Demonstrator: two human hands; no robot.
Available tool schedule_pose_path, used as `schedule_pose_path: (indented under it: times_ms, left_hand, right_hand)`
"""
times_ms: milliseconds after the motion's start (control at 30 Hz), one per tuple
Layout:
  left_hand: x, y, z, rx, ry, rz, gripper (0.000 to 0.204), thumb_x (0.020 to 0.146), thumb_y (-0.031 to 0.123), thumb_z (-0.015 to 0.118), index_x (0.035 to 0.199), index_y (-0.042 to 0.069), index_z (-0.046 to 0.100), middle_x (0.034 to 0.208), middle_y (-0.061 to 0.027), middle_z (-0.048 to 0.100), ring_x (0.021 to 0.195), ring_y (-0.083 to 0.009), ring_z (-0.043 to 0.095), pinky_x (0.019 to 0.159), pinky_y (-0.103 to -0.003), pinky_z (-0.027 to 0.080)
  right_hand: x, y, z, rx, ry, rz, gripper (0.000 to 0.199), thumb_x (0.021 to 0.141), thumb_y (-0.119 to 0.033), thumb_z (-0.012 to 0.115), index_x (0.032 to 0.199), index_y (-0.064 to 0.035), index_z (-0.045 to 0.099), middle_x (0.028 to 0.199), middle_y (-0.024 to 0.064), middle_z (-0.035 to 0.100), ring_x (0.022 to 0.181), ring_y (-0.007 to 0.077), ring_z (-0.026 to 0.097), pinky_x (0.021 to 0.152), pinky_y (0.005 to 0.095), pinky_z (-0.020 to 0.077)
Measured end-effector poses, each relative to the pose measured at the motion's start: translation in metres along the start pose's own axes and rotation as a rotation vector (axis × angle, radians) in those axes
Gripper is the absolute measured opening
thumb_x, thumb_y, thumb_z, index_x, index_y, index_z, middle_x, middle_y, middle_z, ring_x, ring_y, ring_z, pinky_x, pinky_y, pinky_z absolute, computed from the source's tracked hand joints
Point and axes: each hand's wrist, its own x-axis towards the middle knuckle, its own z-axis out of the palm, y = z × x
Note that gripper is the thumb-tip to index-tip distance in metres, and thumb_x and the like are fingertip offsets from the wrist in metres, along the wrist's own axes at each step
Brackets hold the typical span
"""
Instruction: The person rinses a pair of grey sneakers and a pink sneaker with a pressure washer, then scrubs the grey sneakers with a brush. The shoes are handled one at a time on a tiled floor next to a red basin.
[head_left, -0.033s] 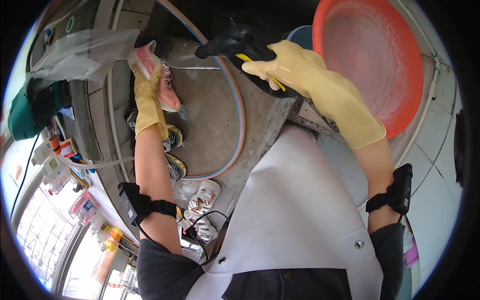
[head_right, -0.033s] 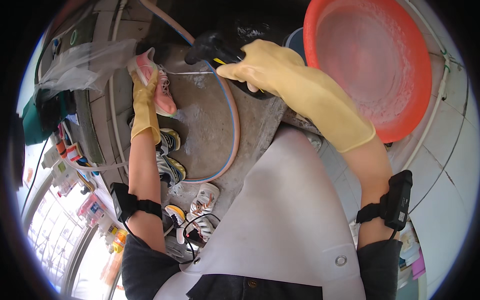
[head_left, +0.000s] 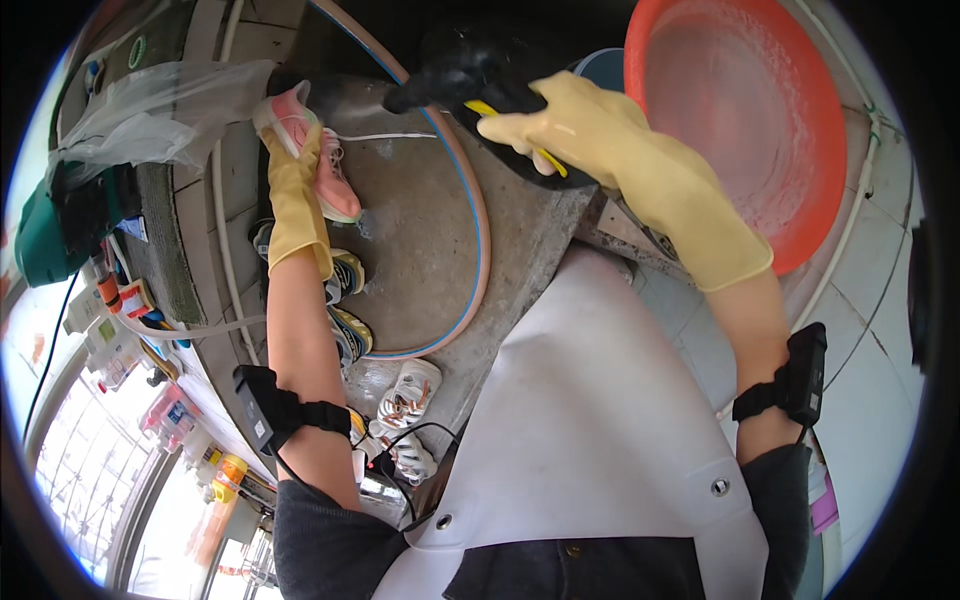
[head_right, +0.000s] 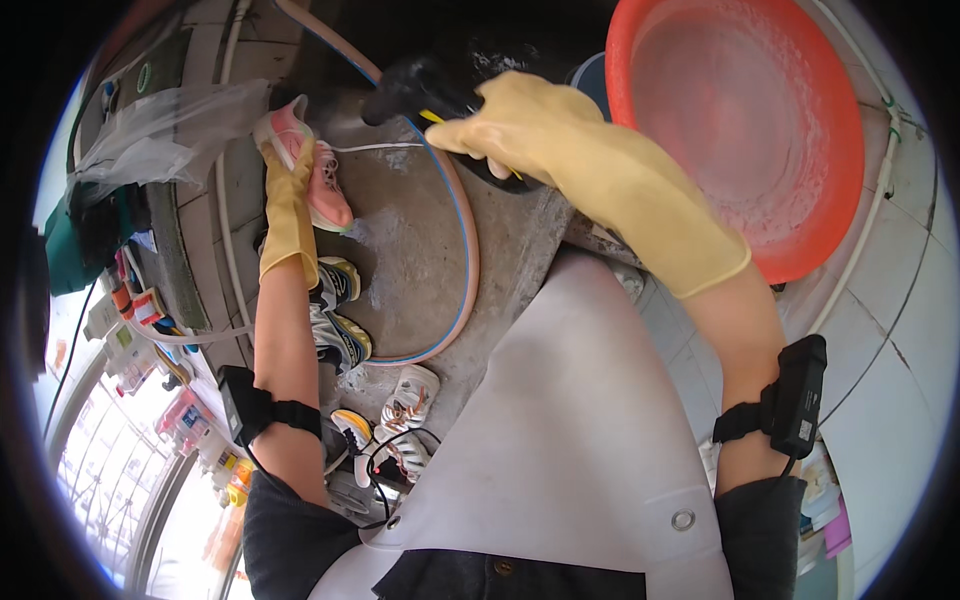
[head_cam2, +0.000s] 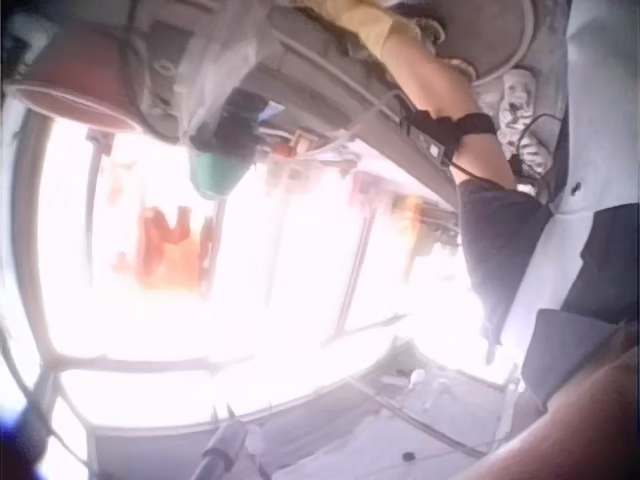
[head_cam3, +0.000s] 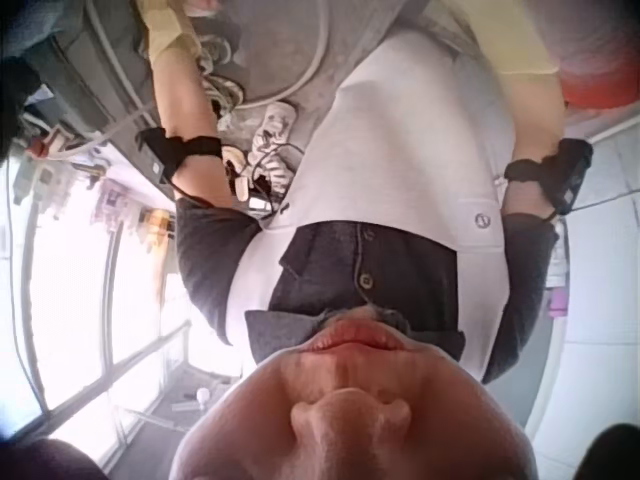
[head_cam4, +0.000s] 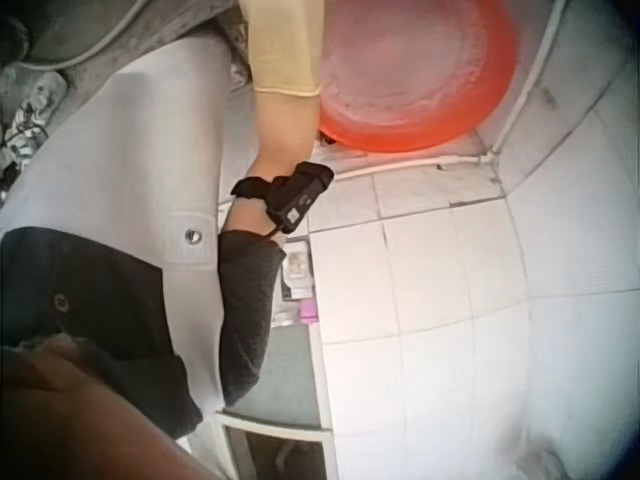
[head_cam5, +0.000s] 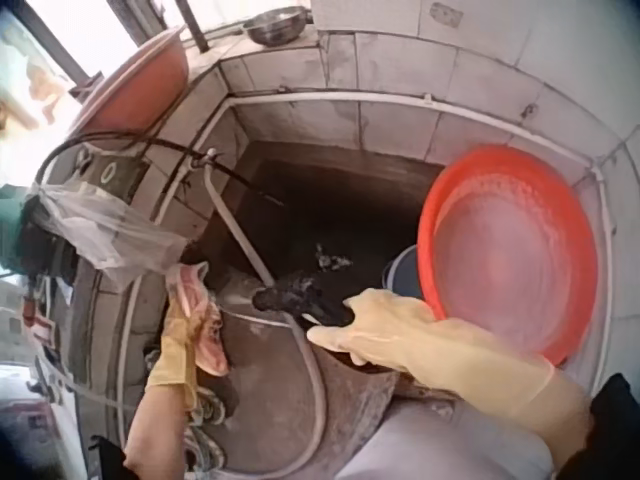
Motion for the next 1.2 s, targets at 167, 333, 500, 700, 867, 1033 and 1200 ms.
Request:
schedule_pose_path:
  times_ms: [167, 333, 500, 700, 867, 1033, 1200]
  left_hand:
    - [-0.016, 0.035, -0.017, -0.017, 0.015, 0.025, 0.102, 0.105, 0.063, 0.064, 0.177, 0.008, 0.016, 0.163, -0.0314, 0.050, 0.150, -0.0428, 0.053, 0.123, -0.043, 0.043]
    - [-0.009, 0.029, -0.022, -0.057, -0.082, -0.028, 0.098, 0.107, 0.066, 0.054, 0.176, 0.005, 0.021, 0.170, -0.0323, 0.040, 0.159, -0.0429, 0.041, 0.127, -0.042, 0.037]
    - [-0.002, 0.014, -0.026, 0.058, -0.068, 0.103, 0.091, 0.108, 0.063, 0.051, 0.178, 0.017, 0.018, 0.168, -0.0293, 0.046, 0.153, -0.0465, 0.049, 0.123, -0.045, 0.041]
    - [0.009, -0.022, -0.014, 0.041, -0.001, 0.155, 0.094, 0.105, 0.067, 0.056, 0.178, 0.018, 0.020, 0.165, -0.0311, 0.050, 0.151, -0.0466, 0.050, 0.123, -0.045, 0.041]
    - [-0.011, 0.001, -0.024, 0.047, -0.004, 0.061, 0.098, 0.102, 0.069, 0.061, 0.176, 0.015, 0.027, 0.162, -0.0317, 0.053, 0.150, -0.0461, 0.051, 0.124, -0.045, 0.041]
    - [-0.012, -0.003, -0.026, -0.029, 0.005, 0.092, 0.101, 0.101, 0.068, 0.065, 0.176, 0.014, 0.027, 0.166, -0.0305, 0.049, 0.153, -0.0441, 0.049, 0.125, -0.044, 0.040]
    - [-0.021, 0.011, -0.035, -0.070, -0.033, 0.082, 0.099, 0.102, 0.064, 0.067, 0.177, 0.015, 0.025, 0.170, -0.0267, 0.045, 0.156, -0.0419, 0.047, 0.126, -0.043, 0.038]
  right_hand:
    - [0.028, -0.008, -0.026, 0.178, 0.011, -0.074, 0.058, 0.090, -0.066, 0.073, 0.102, -0.0092, 0.078, 0.082, 0.0022, 0.076, 0.074, 0.0212, 0.072, 0.068, 0.0381, 0.0564]
    - [0.062, -0.014, -0.028, 0.410, -0.145, -0.116, 0.039, 0.096, -0.047, 0.082, 0.097, -0.0077, 0.081, 0.084, 0.0055, 0.078, 0.066, 0.0155, 0.072, 0.060, 0.0308, 0.0525]
    - [0.074, -0.040, -0.039, 0.336, -0.159, -0.070, 0.041, 0.094, -0.048, 0.082, 0.094, -0.0071, 0.080, 0.082, 0.0054, 0.077, 0.068, 0.0164, 0.071, 0.066, 0.0320, 0.0517]
    - [0.137, -0.042, -0.016, 0.214, -0.214, -0.115, 0.045, 0.094, -0.053, 0.079, 0.099, -0.0089, 0.076, 0.076, 0.0050, 0.071, 0.061, 0.0151, 0.061, 0.055, 0.0333, 0.0421]
    - [0.167, -0.052, -0.013, 0.426, -0.398, -0.225, 0.041, 0.094, -0.047, 0.080, 0.094, -0.0068, 0.076, 0.073, 0.0053, 0.070, 0.059, 0.0131, 0.062, 0.052, 0.0291, 0.0432]
    - [0.196, -0.050, -0.011, 0.458, -0.403, -0.222, 0.039, 0.096, -0.046, 0.079, 0.088, -0.0082, 0.074, 0.070, 0.0054, 0.068, 0.056, 0.0122, 0.060, 0.052, 0.0279, 0.0427]
    - [0.221, -0.056, -0.007, 0.455, -0.465, -0.115, 0.039, 0.098, -0.047, 0.076, 0.089, -0.0092, 0.073, 0.070, 0.0053, 0.067, 0.057, 0.0126, 0.059, 0.053, 0.0281, 0.0417]
